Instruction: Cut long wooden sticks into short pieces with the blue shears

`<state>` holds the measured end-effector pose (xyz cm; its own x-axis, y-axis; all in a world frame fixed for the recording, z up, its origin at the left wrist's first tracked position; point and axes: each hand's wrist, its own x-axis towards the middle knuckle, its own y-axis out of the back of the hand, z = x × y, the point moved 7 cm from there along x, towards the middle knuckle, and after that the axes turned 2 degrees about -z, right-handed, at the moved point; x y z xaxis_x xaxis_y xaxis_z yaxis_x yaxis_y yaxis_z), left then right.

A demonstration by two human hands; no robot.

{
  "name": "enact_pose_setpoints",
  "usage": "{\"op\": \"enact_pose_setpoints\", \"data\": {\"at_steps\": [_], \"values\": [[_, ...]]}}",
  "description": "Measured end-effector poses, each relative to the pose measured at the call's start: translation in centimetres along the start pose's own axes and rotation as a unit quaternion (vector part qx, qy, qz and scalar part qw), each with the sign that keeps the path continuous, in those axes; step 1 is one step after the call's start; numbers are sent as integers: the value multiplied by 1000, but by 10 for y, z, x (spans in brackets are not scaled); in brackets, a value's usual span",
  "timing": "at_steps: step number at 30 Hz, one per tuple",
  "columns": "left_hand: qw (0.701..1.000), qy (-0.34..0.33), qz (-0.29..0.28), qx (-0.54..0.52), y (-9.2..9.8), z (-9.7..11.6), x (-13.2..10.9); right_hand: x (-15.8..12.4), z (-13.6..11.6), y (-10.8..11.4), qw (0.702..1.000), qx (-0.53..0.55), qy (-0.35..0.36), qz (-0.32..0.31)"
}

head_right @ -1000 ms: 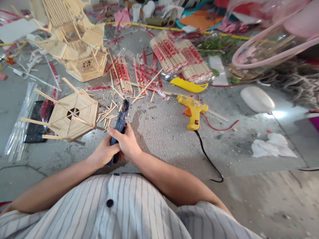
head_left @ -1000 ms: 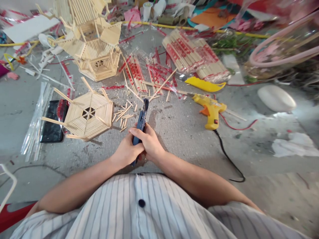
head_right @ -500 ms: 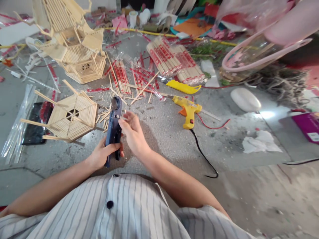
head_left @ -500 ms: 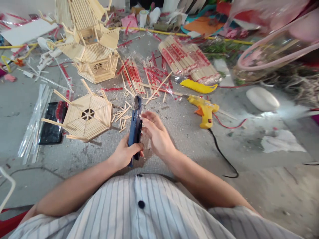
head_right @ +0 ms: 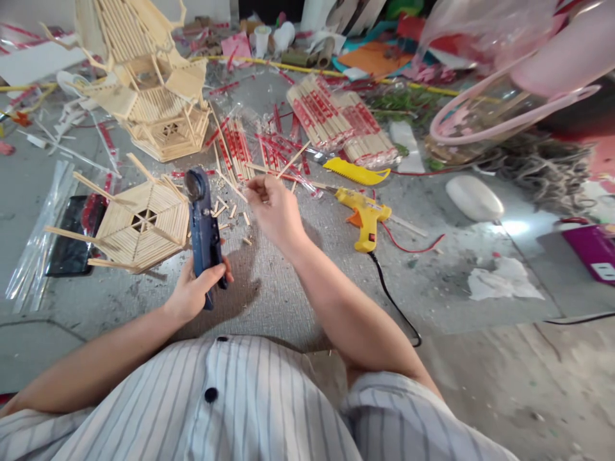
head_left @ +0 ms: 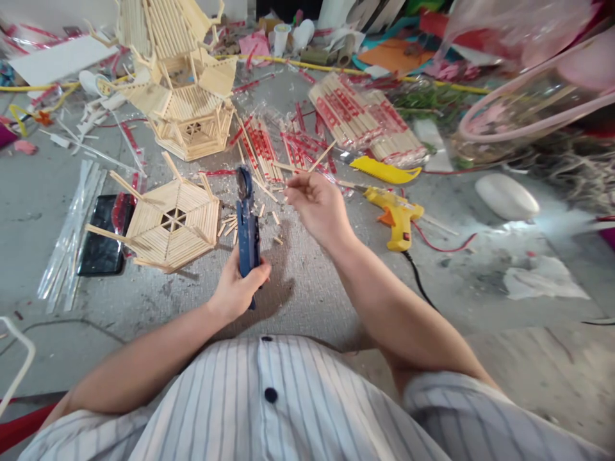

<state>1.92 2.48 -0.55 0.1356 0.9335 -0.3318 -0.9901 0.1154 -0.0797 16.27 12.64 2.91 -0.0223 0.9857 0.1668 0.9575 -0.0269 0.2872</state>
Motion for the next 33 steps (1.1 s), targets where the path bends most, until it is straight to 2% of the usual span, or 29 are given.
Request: {"op": "enact_pose_setpoints", "data": {"at_steps": [2, 4, 7, 11, 14, 19, 23, 28, 33], "values": [[999, -35, 5, 21, 4, 8, 1, 11, 6, 0, 991, -136, 12, -12], [997, -59, 5, 40, 7, 13, 3, 20, 10, -10, 971, -232, 25, -48], [996, -68, 5, 59, 10, 12, 5, 29, 10, -30, 940, -328, 51, -80], [996, -51, 5, 76, 11, 9, 6, 39, 21, -46, 906, -412, 0, -102], [994, -41, 6, 98, 10, 12, 5, 39, 27, -42, 910, -401, -21, -105], [992, -6, -6, 125, 11, 17, 2, 24, 20, -14, 956, -290, -7, -54], [983, 4, 10, 184, 21, 21, 0, 3, 14, 11, 984, -178, 3, -13], [958, -19, 20, 284, 32, 28, -2, -17, 8, 24, 992, -116, 39, -9], [939, -27, 16, 342, 28, 35, -4, -20, 11, 25, 996, -76, 44, -10]]}}
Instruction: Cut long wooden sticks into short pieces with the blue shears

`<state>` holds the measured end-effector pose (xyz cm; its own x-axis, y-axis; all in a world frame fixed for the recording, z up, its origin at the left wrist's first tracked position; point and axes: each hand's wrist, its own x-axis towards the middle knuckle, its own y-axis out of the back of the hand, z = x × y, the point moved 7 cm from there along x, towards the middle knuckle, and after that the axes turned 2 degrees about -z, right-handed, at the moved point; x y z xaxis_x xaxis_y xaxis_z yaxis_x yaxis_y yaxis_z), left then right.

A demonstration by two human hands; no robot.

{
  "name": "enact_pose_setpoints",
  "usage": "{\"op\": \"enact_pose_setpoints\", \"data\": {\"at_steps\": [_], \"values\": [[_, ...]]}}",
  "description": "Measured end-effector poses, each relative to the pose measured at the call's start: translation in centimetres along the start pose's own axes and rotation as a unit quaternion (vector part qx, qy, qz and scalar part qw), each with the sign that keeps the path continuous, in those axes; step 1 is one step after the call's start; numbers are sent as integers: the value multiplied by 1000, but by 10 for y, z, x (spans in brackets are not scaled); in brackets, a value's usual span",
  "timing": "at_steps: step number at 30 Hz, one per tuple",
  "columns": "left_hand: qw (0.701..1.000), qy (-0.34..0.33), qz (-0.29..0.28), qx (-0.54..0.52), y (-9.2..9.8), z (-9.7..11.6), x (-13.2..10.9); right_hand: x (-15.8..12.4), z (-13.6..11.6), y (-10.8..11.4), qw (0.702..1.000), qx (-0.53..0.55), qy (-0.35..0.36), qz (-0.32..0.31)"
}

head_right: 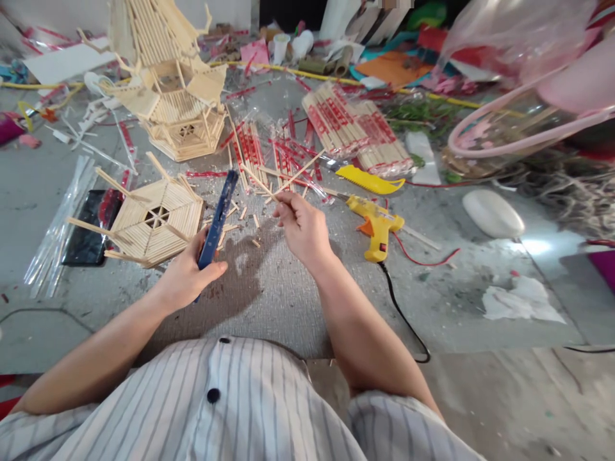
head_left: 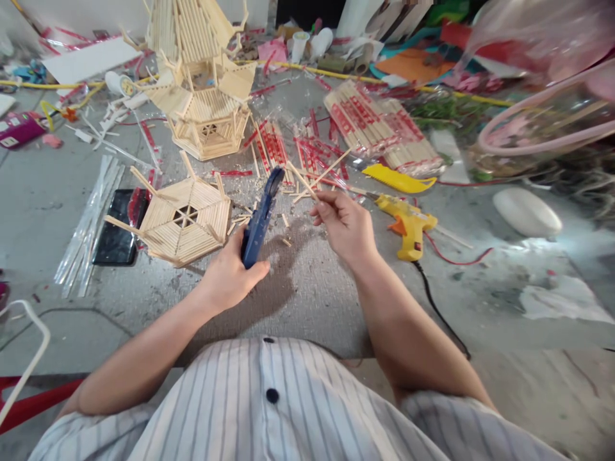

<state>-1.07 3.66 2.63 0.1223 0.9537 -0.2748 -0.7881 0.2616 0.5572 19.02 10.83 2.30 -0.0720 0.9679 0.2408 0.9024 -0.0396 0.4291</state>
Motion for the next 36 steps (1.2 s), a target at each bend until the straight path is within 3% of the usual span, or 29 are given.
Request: {"op": "enact_pose_setpoints", "data": {"at_steps": [7, 14, 36], "values": [[998, -19, 4, 60, -1, 10, -1, -2, -7, 1, 999, -4, 42, -2], [997, -26, 36, 69, -1, 8, -1, -4, -11, -11, 993, -56, 71, -76], [991, -26, 26, 129, -2, 9, 0, -6, -22, -8, 986, -106, 105, -76]]}}
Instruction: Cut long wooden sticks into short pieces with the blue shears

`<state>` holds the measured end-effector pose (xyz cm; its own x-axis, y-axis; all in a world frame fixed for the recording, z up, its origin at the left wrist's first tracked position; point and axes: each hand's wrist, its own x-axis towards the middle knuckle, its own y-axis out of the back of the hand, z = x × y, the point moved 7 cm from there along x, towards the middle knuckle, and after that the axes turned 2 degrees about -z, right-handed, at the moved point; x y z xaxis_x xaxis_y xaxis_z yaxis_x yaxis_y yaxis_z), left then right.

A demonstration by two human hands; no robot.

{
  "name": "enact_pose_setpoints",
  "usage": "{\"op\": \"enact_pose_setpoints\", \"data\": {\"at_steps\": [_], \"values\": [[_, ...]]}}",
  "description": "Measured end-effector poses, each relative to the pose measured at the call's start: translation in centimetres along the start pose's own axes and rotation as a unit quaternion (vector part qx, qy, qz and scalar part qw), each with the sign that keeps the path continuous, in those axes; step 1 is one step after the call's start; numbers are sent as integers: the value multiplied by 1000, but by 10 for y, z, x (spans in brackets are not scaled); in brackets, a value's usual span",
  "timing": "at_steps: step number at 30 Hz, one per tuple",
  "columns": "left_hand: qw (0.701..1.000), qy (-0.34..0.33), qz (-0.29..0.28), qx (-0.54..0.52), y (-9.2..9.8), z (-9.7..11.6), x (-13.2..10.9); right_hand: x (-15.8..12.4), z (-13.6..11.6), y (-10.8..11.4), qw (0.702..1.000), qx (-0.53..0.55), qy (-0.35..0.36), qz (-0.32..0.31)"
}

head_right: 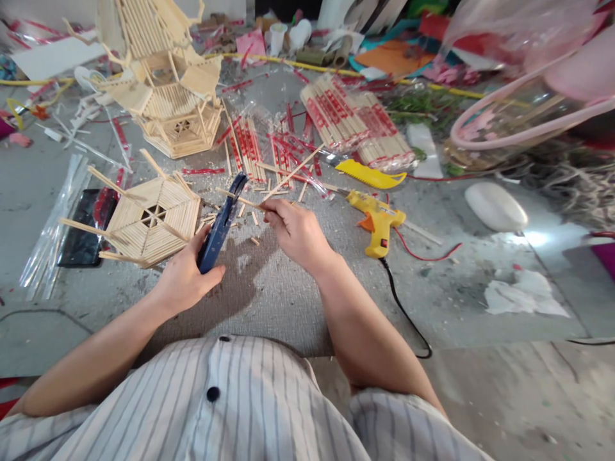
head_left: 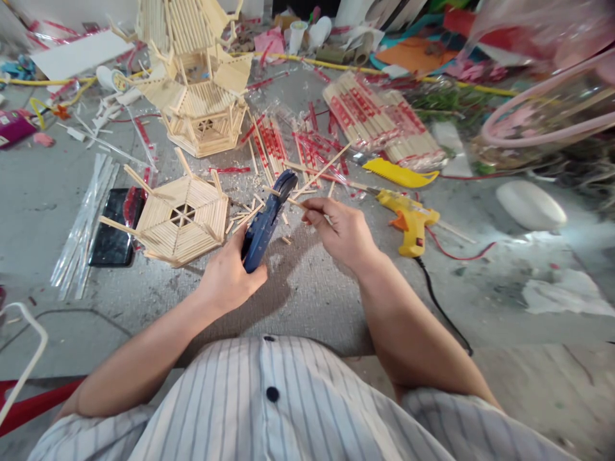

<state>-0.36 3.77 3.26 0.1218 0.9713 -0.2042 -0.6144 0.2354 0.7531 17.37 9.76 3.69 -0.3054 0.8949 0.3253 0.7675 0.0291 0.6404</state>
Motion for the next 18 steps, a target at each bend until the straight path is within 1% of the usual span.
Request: {"op": "enact_pose_setpoints", "data": {"at_steps": [5, 8, 12, 18], "values": [[1000, 6, -21, 17, -1, 1, 0, 0, -3, 1, 999, -37, 29, 21], [999, 3, -27, 19, -2, 2, -1, 0, -5, 1, 996, -58, 49, 38], [999, 4, -33, 17, -2, 1, -1, 0, -6, 0, 993, -90, 65, 47], [999, 6, -41, 8, -3, 2, -1, -1, -9, 3, 991, -96, 78, 59]]}}
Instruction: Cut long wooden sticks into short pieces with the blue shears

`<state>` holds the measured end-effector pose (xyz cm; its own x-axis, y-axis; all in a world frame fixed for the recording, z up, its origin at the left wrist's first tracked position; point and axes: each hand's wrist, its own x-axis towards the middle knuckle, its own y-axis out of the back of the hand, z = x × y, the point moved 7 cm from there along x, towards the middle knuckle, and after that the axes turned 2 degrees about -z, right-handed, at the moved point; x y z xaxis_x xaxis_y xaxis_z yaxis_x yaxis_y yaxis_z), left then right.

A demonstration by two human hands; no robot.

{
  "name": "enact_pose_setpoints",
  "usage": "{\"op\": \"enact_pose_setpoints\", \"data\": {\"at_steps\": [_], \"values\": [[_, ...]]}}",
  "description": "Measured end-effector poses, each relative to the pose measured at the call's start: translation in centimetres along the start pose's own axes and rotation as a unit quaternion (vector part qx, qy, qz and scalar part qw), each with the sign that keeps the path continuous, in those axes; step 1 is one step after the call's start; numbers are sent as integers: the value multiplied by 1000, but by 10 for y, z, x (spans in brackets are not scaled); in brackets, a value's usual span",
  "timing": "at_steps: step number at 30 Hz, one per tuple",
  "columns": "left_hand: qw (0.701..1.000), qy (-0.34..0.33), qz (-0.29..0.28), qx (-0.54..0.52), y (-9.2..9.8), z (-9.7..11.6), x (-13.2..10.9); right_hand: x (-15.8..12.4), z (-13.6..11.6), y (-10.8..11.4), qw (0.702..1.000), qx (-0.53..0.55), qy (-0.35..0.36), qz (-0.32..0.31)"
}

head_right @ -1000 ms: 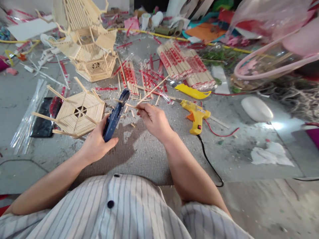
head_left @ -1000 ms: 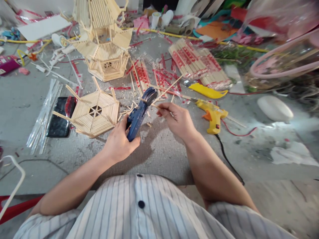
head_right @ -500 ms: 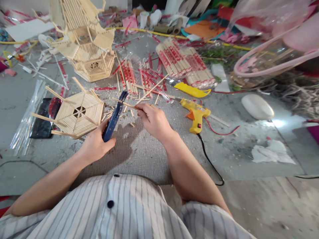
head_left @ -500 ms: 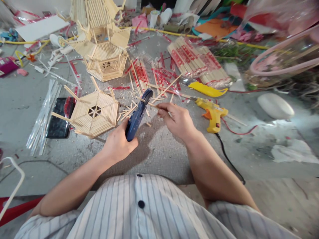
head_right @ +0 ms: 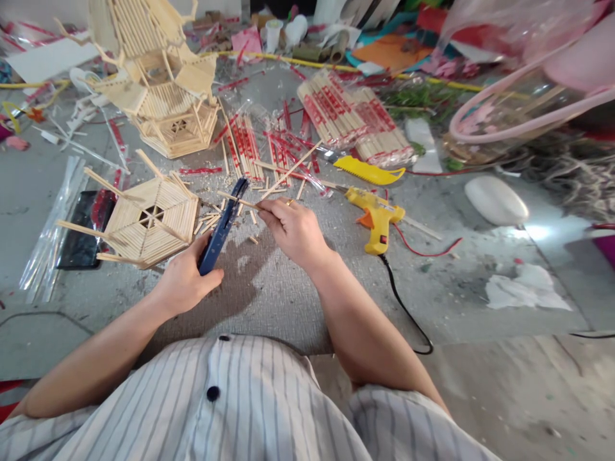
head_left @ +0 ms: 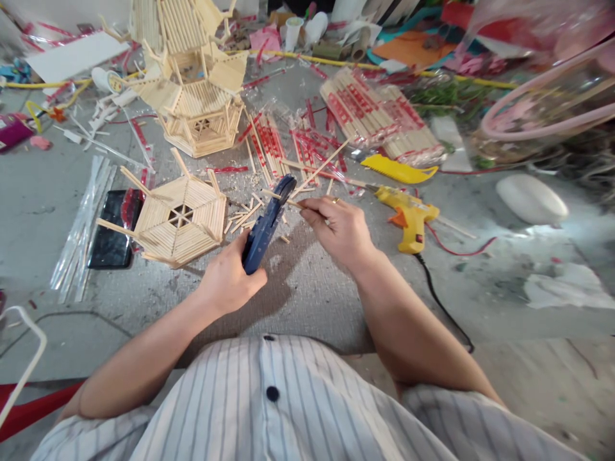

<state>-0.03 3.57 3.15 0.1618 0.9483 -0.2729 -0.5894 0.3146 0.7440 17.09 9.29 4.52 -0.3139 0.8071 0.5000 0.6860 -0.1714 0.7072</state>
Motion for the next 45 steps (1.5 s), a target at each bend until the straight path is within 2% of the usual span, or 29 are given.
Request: {"op": "enact_pose_setpoints", "data": {"at_steps": [15, 24, 29, 37, 45], "values": [[1000, 10, -10, -13, -2, 0, 1, 0, -3, 0, 1000, -14, 9, 3], [999, 32, -23, -12, -7, -3, 1, -1, 1, -3, 999, -11, -36, -25], [998, 43, -31, -14, -10, -4, 3, -2, 7, -9, 995, -26, -69, -66], [989, 44, -104, -94, -23, -11, 8, -4, 11, -15, 979, -115, -102, -132], [989, 38, -106, -92, -23, -13, 9, -3, 4, -14, 969, -204, -80, -112]]}}
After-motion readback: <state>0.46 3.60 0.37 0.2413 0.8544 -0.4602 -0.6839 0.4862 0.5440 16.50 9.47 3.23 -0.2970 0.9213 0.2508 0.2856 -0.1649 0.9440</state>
